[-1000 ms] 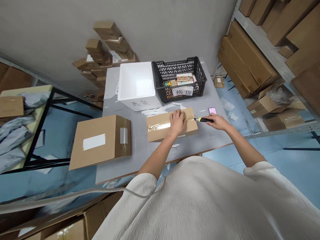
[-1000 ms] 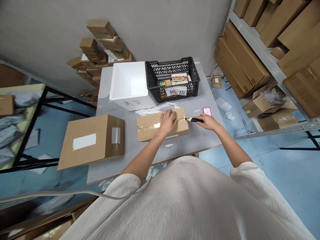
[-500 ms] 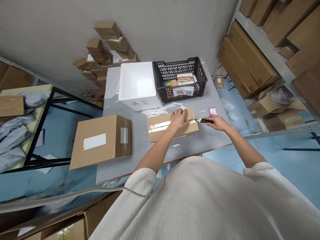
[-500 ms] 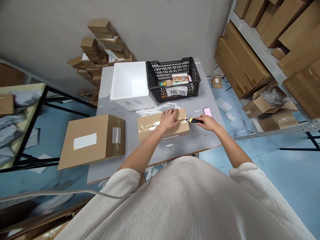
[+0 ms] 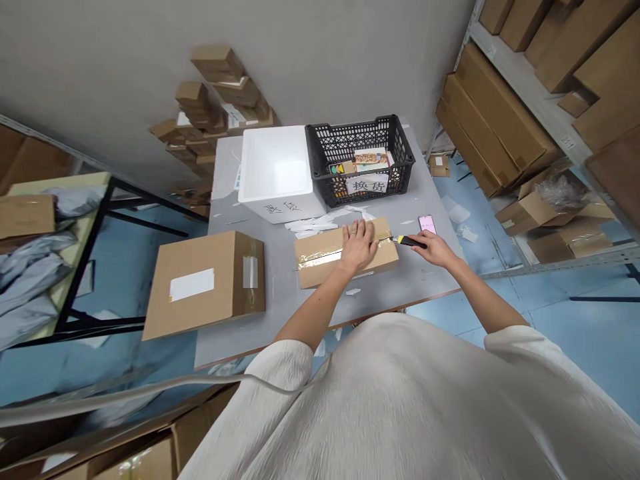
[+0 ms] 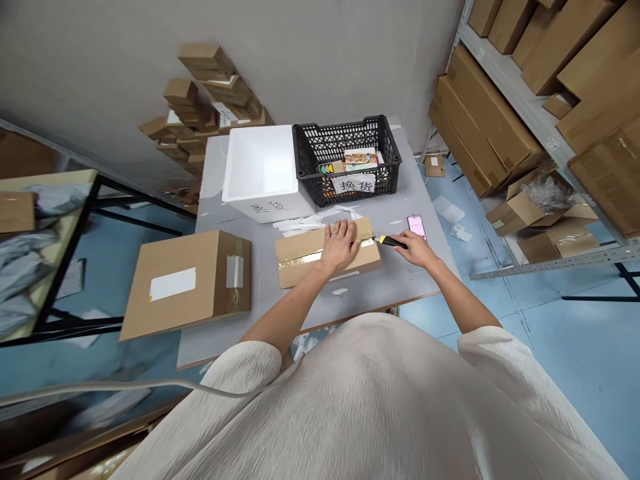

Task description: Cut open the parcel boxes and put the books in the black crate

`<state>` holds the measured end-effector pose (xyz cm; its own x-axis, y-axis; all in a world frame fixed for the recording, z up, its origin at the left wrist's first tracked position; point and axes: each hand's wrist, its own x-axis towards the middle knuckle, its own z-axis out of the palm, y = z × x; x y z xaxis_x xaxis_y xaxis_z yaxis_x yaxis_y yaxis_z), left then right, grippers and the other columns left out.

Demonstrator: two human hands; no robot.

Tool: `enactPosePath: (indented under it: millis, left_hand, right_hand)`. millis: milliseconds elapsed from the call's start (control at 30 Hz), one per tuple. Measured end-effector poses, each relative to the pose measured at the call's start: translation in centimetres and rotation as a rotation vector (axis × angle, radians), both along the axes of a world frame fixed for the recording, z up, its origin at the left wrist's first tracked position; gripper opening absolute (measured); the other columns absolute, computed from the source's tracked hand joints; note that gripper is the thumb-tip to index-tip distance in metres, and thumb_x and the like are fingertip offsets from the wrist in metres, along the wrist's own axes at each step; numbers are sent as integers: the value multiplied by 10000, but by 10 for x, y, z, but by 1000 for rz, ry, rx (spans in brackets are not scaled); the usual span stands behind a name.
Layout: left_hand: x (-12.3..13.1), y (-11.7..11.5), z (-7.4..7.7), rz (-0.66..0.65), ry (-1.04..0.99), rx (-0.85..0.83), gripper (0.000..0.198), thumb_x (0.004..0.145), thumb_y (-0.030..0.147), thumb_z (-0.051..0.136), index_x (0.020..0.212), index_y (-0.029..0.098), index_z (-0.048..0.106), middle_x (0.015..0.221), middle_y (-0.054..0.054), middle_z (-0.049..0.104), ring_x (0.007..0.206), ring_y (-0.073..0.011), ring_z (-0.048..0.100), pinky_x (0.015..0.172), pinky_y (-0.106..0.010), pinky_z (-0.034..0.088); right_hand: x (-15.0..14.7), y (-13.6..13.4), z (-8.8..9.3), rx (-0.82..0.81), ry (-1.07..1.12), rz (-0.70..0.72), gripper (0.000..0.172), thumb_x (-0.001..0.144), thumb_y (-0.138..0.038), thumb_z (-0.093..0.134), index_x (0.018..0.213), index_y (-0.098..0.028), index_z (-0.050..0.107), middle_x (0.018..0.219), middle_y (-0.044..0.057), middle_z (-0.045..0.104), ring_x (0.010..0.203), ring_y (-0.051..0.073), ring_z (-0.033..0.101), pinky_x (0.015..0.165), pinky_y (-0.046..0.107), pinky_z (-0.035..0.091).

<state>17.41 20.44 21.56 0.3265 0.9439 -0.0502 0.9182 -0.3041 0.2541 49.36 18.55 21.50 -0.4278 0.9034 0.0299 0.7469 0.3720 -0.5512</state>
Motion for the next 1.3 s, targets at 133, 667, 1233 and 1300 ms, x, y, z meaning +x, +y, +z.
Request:
enactPosePath:
  millis: [133,667,1233,1300]
  left_hand:
    - [-1,-1,0,3,-8,7,741,1140,480,356,1781,112,410,1861,-237,388,1758,-431,301,1437,-698,140]
    - [-5,-4,6,9,-97,-10,699,1090,401,469,1746,161,458,1864,-190,406,1784,-353,272,1462,-634,132]
    - [-93,-73,22,56,-86,-11,562,946,491,862,1452,290,724,1680,-137,618,1597,-387,519,1367,-566,394]
    - [-93,-74,21,48,-86,-11,560,949,458,865,1461,286,717,1698,-142,605,1607,-380,512,1370,-564,384]
  right_hand:
    - [3,1,-7,37,11,0,519,1138,-552,565,1548,-302,763,1274,149,759,1166,353,738,1028,498,627]
    - [9,32,-5,22,140,-237,534,1027,-559,679,1430,-223,780,1379,175,780,1313,392,704,1163,582,570]
    - [-155,96,25,-106,90,145,456,1022,-413,718,1433,-219,756,1421,128,812,1287,372,740,1154,514,564]
    - [-166,99,22,-119,37,149,445,1028,-406,711,1431,-221,754,1396,125,824,1271,371,750,1164,524,558]
